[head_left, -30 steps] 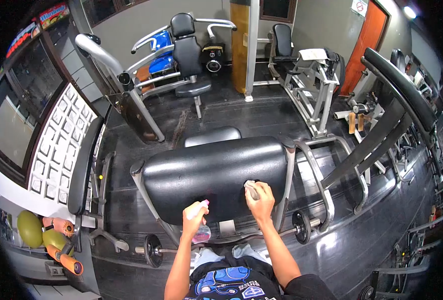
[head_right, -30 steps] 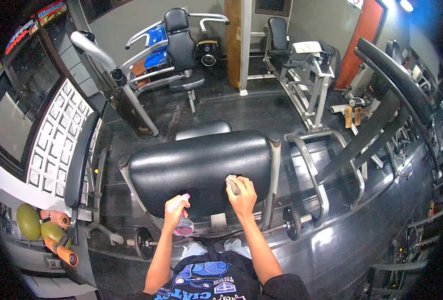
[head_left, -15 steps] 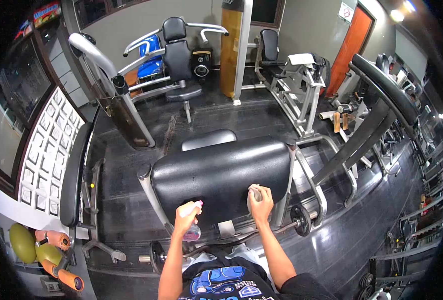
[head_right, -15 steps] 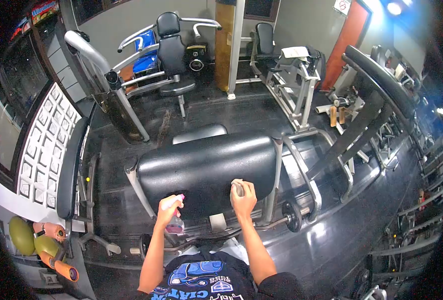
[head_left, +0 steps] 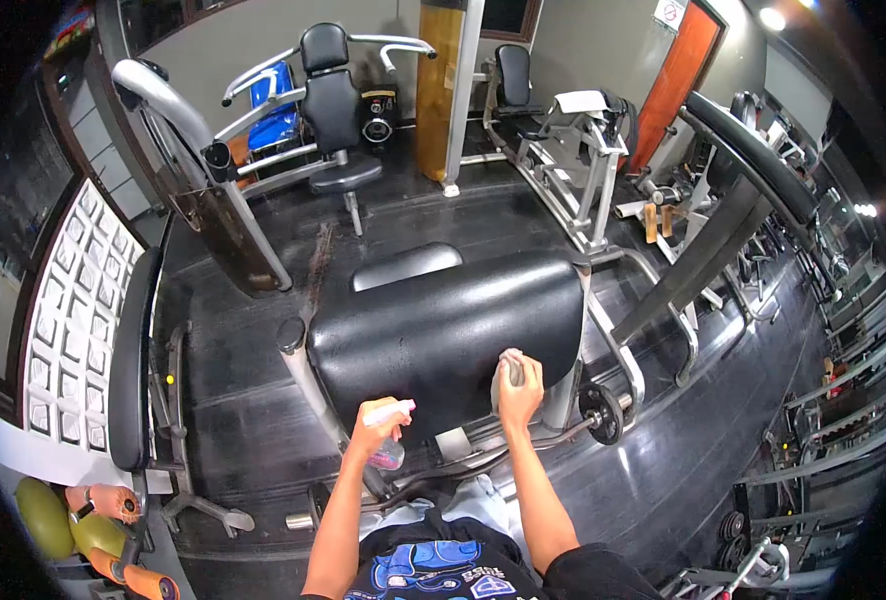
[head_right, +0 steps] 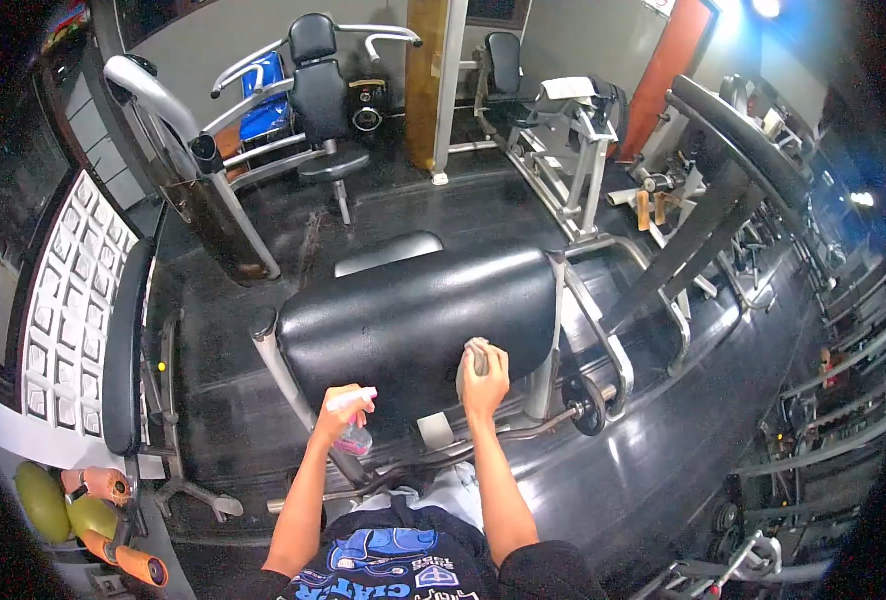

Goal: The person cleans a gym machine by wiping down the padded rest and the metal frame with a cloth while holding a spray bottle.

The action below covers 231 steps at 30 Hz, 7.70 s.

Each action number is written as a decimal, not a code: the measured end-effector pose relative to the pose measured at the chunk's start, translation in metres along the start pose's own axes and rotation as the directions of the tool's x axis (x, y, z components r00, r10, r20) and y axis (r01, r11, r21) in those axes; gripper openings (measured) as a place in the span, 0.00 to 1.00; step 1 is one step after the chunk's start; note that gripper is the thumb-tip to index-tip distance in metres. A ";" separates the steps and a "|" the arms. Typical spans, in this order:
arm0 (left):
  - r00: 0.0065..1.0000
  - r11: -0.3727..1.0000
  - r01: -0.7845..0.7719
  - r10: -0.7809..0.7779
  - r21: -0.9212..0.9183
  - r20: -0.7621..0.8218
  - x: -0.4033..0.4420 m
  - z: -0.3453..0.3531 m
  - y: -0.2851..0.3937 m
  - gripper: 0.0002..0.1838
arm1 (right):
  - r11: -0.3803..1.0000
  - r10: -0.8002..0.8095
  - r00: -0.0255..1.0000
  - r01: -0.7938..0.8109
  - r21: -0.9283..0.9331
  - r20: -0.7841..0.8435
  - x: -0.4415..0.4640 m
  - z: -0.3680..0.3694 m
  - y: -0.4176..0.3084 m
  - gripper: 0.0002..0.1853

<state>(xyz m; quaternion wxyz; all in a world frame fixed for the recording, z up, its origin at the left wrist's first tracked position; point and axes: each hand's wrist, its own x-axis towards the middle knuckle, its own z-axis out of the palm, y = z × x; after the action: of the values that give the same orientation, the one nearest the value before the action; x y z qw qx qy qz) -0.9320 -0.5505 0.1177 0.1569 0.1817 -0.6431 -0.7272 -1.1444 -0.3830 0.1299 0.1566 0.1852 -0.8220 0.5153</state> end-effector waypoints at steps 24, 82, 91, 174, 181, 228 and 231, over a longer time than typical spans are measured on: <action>0.998 0.989 0.043 -0.037 -0.138 0.047 0.001 -0.006 0.000 0.10 | 0.948 -0.314 0.853 0.304 0.091 0.416 -0.052 0.001 -0.034 0.11; 0.862 0.957 -0.057 -0.096 -0.283 -0.497 -0.103 -0.026 -0.003 0.11 | 0.865 -0.501 0.765 0.453 0.215 0.406 -0.070 0.044 -0.095 0.10; 0.849 0.974 -0.035 -0.089 -0.223 -0.521 -0.105 -0.028 -0.003 0.12 | 0.807 -0.519 0.557 0.570 0.157 0.648 -0.065 0.019 -0.075 0.13; 0.762 0.891 -0.104 -0.215 -0.443 -0.611 -0.135 -0.027 0.000 0.08 | 0.517 -0.649 0.127 0.796 0.313 0.750 -0.054 0.062 -0.131 0.14; 0.783 0.910 -0.087 -0.189 -0.405 -0.593 -0.123 -0.020 -0.004 0.13 | 0.515 -0.569 0.024 0.790 0.334 0.822 -0.098 0.047 -0.093 0.12; 0.941 0.975 0.153 -0.194 -0.164 -0.279 -0.077 -0.011 -0.003 0.15 | 0.909 -0.344 0.736 0.417 0.010 0.582 -0.105 0.000 -0.035 0.12; 0.945 0.977 0.172 -0.199 -0.126 -0.259 -0.076 -0.013 -0.006 0.15 | 0.927 -0.354 0.829 0.372 0.045 0.432 -0.082 0.011 -0.057 0.12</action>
<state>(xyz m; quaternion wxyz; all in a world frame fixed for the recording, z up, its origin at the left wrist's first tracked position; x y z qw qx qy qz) -0.8587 -0.5263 0.1155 0.1830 0.3306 -0.5579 -0.7389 -1.0459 -0.4038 0.1332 0.0692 0.4444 -0.7960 0.4051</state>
